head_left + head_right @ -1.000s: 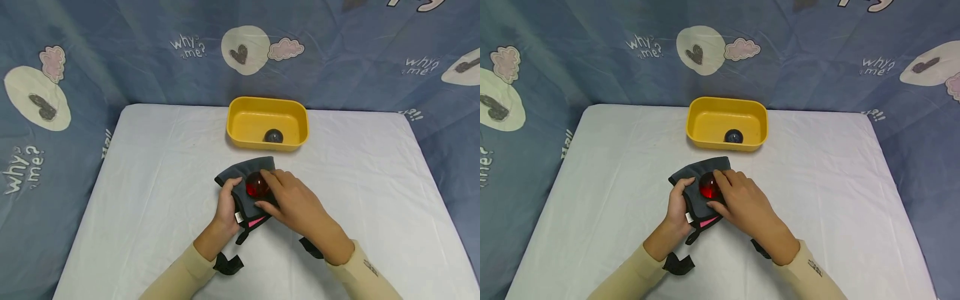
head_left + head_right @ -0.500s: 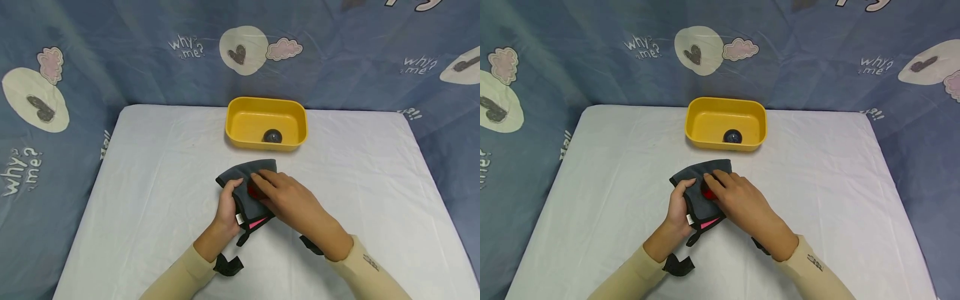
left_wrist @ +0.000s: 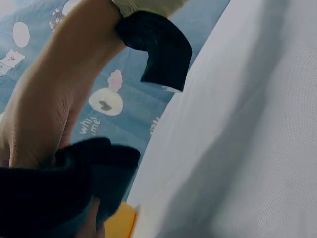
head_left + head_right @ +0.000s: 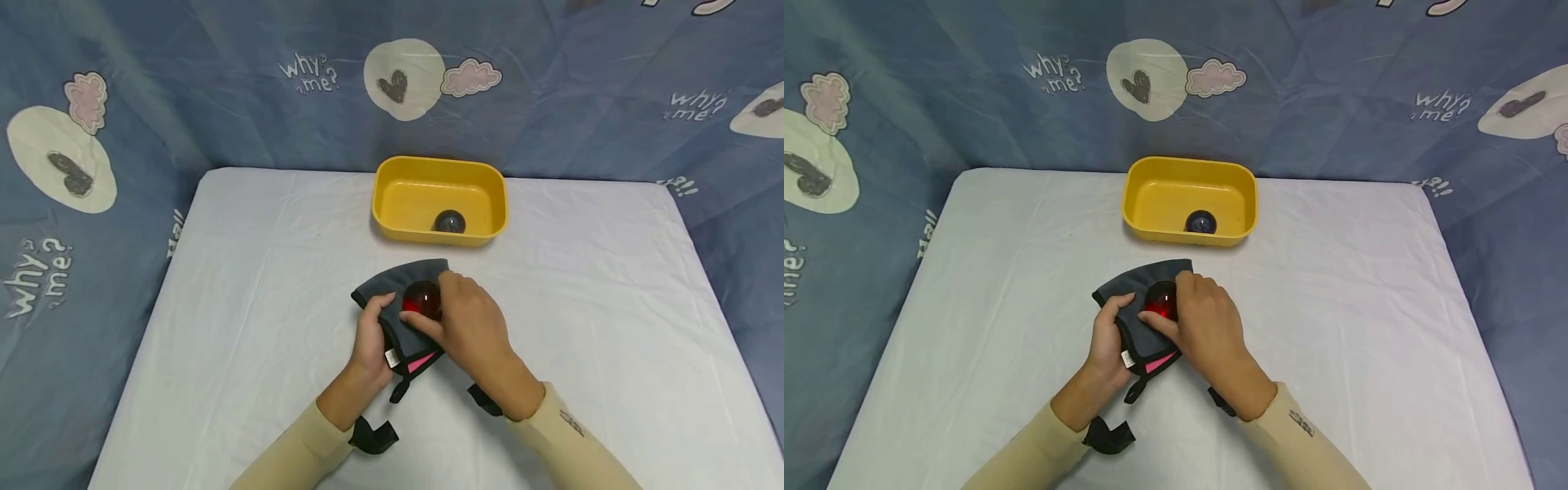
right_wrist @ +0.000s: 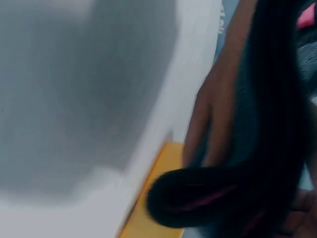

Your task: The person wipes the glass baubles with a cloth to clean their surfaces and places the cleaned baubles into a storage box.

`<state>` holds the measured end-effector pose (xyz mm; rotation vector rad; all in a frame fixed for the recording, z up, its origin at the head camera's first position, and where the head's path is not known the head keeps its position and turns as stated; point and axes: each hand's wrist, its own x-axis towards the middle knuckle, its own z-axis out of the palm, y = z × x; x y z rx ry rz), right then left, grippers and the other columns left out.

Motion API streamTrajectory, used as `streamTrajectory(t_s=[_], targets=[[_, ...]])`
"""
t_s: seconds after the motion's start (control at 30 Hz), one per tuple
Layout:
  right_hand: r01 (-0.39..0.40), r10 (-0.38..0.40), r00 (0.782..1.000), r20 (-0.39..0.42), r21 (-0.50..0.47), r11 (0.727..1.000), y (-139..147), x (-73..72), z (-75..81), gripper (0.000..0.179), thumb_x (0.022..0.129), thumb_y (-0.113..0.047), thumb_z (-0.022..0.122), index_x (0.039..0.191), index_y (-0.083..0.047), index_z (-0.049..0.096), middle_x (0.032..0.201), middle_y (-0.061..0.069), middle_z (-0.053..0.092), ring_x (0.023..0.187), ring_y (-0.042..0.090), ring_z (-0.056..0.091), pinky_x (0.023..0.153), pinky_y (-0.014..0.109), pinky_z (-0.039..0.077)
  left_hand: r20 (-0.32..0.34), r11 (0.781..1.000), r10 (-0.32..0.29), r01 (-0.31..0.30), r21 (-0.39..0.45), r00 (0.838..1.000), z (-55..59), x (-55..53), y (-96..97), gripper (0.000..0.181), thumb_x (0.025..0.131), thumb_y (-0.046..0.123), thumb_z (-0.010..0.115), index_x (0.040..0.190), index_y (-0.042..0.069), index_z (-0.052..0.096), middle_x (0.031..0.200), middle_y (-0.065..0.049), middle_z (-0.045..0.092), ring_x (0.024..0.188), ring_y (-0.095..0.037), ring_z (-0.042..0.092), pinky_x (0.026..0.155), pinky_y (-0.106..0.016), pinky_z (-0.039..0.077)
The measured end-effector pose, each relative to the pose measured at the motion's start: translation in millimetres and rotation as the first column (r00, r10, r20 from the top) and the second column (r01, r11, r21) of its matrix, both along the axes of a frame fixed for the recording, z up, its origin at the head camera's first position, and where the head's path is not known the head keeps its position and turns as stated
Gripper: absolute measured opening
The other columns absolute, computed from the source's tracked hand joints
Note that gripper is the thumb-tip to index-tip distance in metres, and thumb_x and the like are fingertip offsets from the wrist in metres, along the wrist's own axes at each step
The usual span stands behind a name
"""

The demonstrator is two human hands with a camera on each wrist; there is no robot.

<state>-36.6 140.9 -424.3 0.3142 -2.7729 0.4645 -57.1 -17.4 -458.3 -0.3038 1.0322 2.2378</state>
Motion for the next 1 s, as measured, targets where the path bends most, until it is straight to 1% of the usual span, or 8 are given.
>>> streamTrajectory(t_s=[0.1,0.17,0.3,0.4,0.5,0.7,0.87,1.0], targets=[[0.010,-0.009,1.000,0.025,-0.018,1.000,6,-0.5,2.0,0.067,0.078,-0.060,0.086,0.092,-0.004,0.051,0.070,0.002,0.046,0.059,0.018,0.045,0.051,0.028,0.042,-0.011,1.000,-0.005,0.005,0.006,1.000,1.7,0.5,1.0,0.053,0.103,0.032,0.037,0.148,0.005,0.040,0.127,-0.003,0.056,0.119,-0.014,0.059,0.103,-0.030,0.050],[-0.028,0.030,0.998,0.061,-0.026,0.999,11,0.5,5.7,0.067,0.080,-0.059,0.085,0.103,-0.002,0.058,0.080,0.006,0.055,0.067,0.019,0.051,0.057,0.030,0.048,-0.018,1.000,-0.010,0.010,0.010,1.000,2.3,0.9,1.0,0.053,0.103,0.031,0.037,0.148,0.005,0.040,0.128,-0.003,0.055,0.117,-0.015,0.060,0.102,-0.030,0.051],[-0.164,0.165,0.974,0.153,-0.020,0.986,20,4.1,16.0,0.074,0.087,-0.048,0.084,0.141,-0.004,0.059,0.126,0.012,0.063,0.103,0.026,0.063,0.087,0.040,0.058,-0.016,1.000,-0.019,0.019,0.009,1.000,1.6,0.5,-0.8,0.058,0.102,0.033,0.037,0.154,0.007,0.036,0.144,-0.007,0.050,0.127,-0.018,0.056,0.105,-0.031,0.050],[-0.267,0.258,0.949,0.184,0.029,0.963,22,5.8,23.1,0.076,0.088,-0.035,0.086,0.152,-0.012,0.054,0.149,0.012,0.055,0.117,0.031,0.063,0.094,0.046,0.057,-0.010,0.999,-0.034,0.034,0.025,0.999,0.6,-0.5,-2.5,0.062,0.102,0.033,0.037,0.160,0.010,0.031,0.158,-0.007,0.041,0.141,-0.021,0.046,0.110,-0.033,0.046],[-0.322,0.301,0.938,0.174,0.112,0.940,21,6.1,28.2,0.076,0.086,-0.026,0.089,0.153,-0.015,0.054,0.153,0.010,0.054,0.112,0.031,0.066,0.083,0.044,0.059,-0.009,0.997,-0.046,0.047,0.053,0.999,0.2,-1.2,-3.5,0.064,0.103,0.033,0.036,0.162,0.013,0.027,0.163,-0.007,0.035,0.148,-0.024,0.037,0.115,-0.035,0.041],[-0.333,0.309,0.940,0.143,0.205,0.920,20,6.3,32.7,0.073,0.086,-0.019,0.088,0.152,-0.015,0.057,0.152,0.008,0.056,0.100,0.026,0.071,0.068,0.038,0.058,-0.007,0.997,-0.052,0.052,0.057,0.999,-0.1,-0.5,-3.8,0.064,0.102,0.032,0.036,0.163,0.012,0.028,0.164,-0.006,0.036,0.148,-0.024,0.037,0.118,-0.037,0.037],[-0.333,0.316,0.941,0.120,0.169,0.928,18,6.3,29.5,0.066,0.086,-0.011,0.087,0.146,-0.008,0.061,0.149,0.010,0.059,0.102,0.028,0.072,0.075,0.040,0.060,0.003,0.997,-0.046,0.046,0.056,0.999,0.6,1.2,-4.4,0.065,0.102,0.031,0.037,0.162,0.011,0.027,0.164,-0.006,0.035,0.148,-0.024,0.036,0.121,-0.039,0.033],[-0.310,0.300,0.947,0.115,0.089,0.947,17,7.6,22.5,0.067,0.084,-0.012,0.089,0.143,-0.003,0.061,0.146,0.013,0.061,0.110,0.029,0.071,0.085,0.043,0.060,0.008,0.999,-0.023,0.023,0.039,1.000,0.2,2.9,-6.7,0.063,0.101,0.031,0.037,0.160,0.009,0.030,0.160,-0.006,0.040,0.144,-0.022,0.042,0.117,-0.036,0.039]])
